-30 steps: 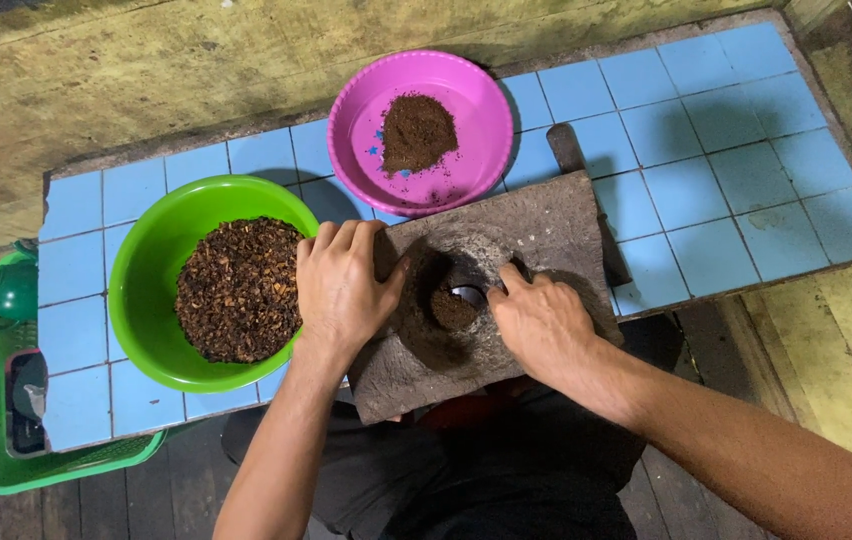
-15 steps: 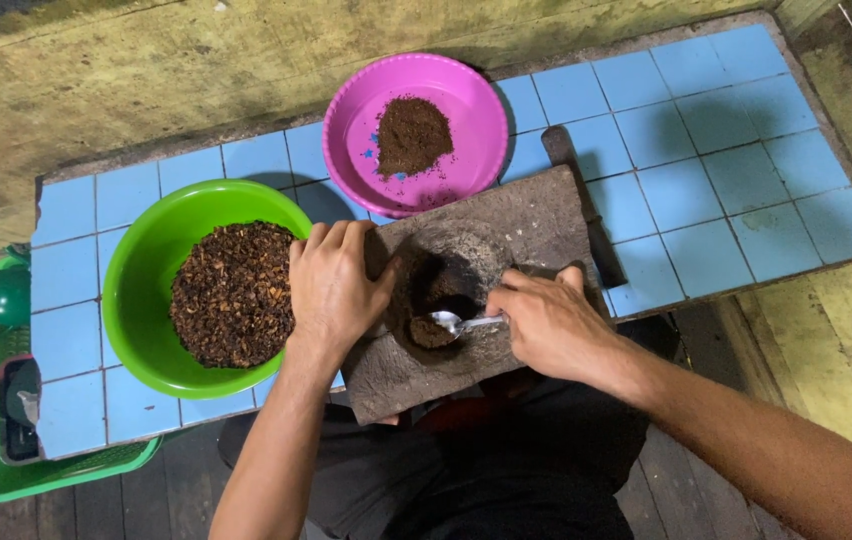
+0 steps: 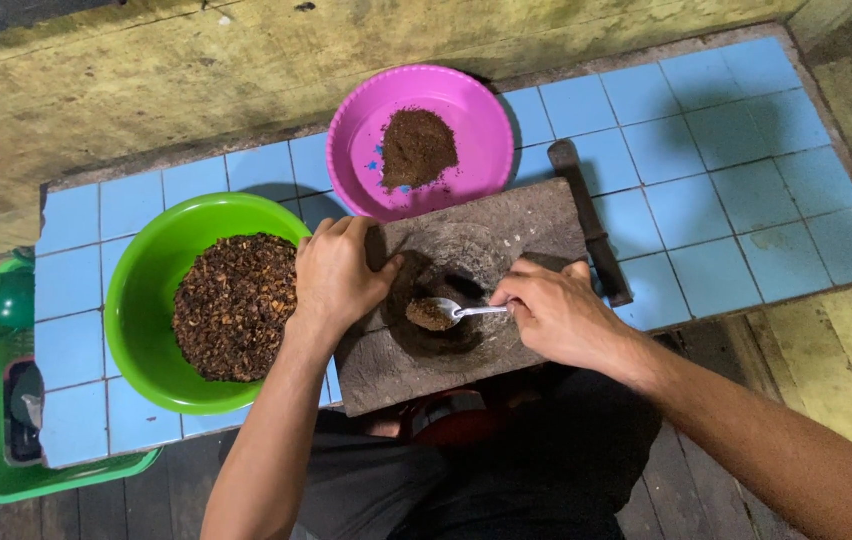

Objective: The person uses a spoon to scoop roasted coffee beans from a large green bowl into a stone mortar, then grinds the beans into a fine powder with a stone pestle. The person then scoops the ground coffee from the mortar into a pink plate and repeats the process.

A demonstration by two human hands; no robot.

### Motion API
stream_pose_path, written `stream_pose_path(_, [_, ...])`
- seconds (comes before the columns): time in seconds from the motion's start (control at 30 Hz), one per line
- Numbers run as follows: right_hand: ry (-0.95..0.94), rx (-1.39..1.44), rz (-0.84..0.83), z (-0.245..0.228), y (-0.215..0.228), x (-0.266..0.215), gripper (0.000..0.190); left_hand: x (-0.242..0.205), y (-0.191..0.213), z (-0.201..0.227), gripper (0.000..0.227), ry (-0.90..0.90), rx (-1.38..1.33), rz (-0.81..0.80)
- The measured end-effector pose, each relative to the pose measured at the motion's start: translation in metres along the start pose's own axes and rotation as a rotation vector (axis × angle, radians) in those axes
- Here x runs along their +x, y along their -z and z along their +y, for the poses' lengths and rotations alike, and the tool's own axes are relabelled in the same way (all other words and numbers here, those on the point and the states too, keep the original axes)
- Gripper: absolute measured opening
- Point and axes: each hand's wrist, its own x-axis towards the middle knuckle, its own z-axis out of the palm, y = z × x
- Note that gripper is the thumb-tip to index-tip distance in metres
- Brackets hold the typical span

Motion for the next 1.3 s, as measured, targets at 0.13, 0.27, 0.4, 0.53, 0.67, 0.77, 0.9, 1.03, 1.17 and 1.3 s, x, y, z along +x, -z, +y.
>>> stream_pose_path(0.13, [0.012, -0.013, -0.012, 0.001, 0.002, 0.007, 0.015, 0.006, 0.006, 0.000, 0.053, 0.019, -0.041, -0.039])
stream_pose_path(0.27, [0.026, -0.009, -0.010, 0.002, 0.005, 0.009, 0.013, 0.009, 0.007, 0.001, 0.052, 0.021, -0.042, -0.049])
stream_pose_path(0.4, [0.028, 0.019, -0.023, 0.002, 0.007, 0.009, 0.014, 0.008, 0.008, 0.002, 0.052, 0.028, -0.030, -0.060])
stream_pose_path(0.53, [0.038, 0.021, -0.007, 0.006, 0.018, 0.008, 0.015, 0.006, 0.000, -0.007, 0.054, -0.036, 0.014, 0.008])
stream_pose_path(0.67, [0.008, 0.019, -0.009, 0.007, 0.036, 0.006, 0.019, -0.009, 0.012, 0.005, 0.035, -0.182, -0.315, 0.261])
stream_pose_path(0.77, [0.003, -0.004, -0.010, 0.008, 0.050, 0.006, 0.019, -0.016, 0.012, 0.024, 0.040, -0.186, -0.687, 0.405])
stream_pose_path(0.9, [-0.012, 0.013, -0.012, -0.008, 0.080, 0.003, 0.022, -0.018, -0.018, 0.039, 0.056, 0.138, -1.660, 0.356])
stream_pose_path(1.03, [0.057, -0.019, 0.044, -0.010, 0.096, 0.004, 0.018, -0.020, -0.001, 0.066, 0.066, 0.538, -2.122, 0.127])
stream_pose_path(1.17, [0.070, -0.023, 0.076, -0.020, 0.113, 0.009, 0.017, -0.015, -0.015, 0.076, 0.075, 0.657, -2.292, -0.080])
stream_pose_path(1.3, [0.081, -0.042, 0.092, -0.020, 0.122, 0.024, 0.017, 0.004, -0.017, 0.081, 0.084, 0.727, -2.469, -0.001])
